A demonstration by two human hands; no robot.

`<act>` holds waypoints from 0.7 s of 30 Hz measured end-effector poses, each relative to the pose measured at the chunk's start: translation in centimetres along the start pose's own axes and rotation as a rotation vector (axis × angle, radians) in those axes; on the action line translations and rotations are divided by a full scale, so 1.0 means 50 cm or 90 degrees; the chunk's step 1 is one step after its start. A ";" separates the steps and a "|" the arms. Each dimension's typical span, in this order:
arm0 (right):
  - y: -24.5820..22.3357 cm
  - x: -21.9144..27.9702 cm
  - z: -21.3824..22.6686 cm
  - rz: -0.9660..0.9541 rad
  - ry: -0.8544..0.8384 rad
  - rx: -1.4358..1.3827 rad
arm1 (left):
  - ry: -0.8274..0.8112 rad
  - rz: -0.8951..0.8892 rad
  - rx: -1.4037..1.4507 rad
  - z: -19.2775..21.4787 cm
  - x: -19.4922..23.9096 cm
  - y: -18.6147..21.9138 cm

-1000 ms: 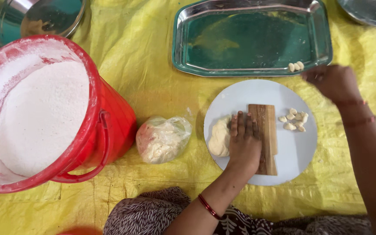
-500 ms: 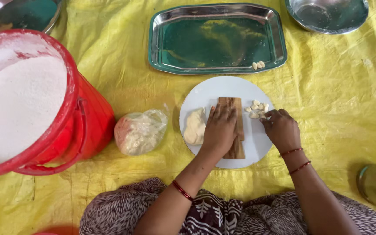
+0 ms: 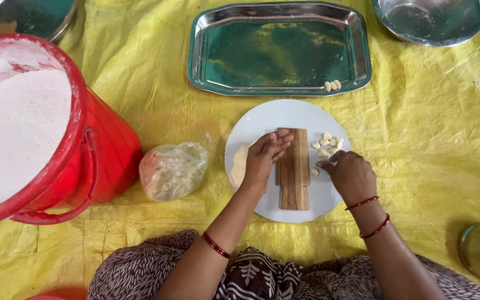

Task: The person kneads a piece of dough on a white plate, then uses a wooden ridged tool to press and shape small pieces of dough into uniform shapes. The shaped pieces are placed on a metal tray.

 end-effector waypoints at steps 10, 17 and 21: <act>-0.029 -0.006 -0.072 0.128 -0.088 -0.022 | -0.017 0.006 0.092 -0.014 0.014 0.024; -0.067 0.022 -0.042 0.197 -0.034 0.012 | -0.037 0.019 0.251 0.012 0.000 -0.011; -0.108 0.060 -0.013 0.316 0.002 -0.251 | -0.200 -0.039 0.399 -0.064 0.009 -0.014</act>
Point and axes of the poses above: each hand's wrist, its own x-axis away from the middle knuckle, its own z-axis out of the back of the hand, y = z × x, the point moved 6 cm from there along -x, towards the middle knuckle, and after that the axes turned 12 degrees about -y, right-handed, at the moved point
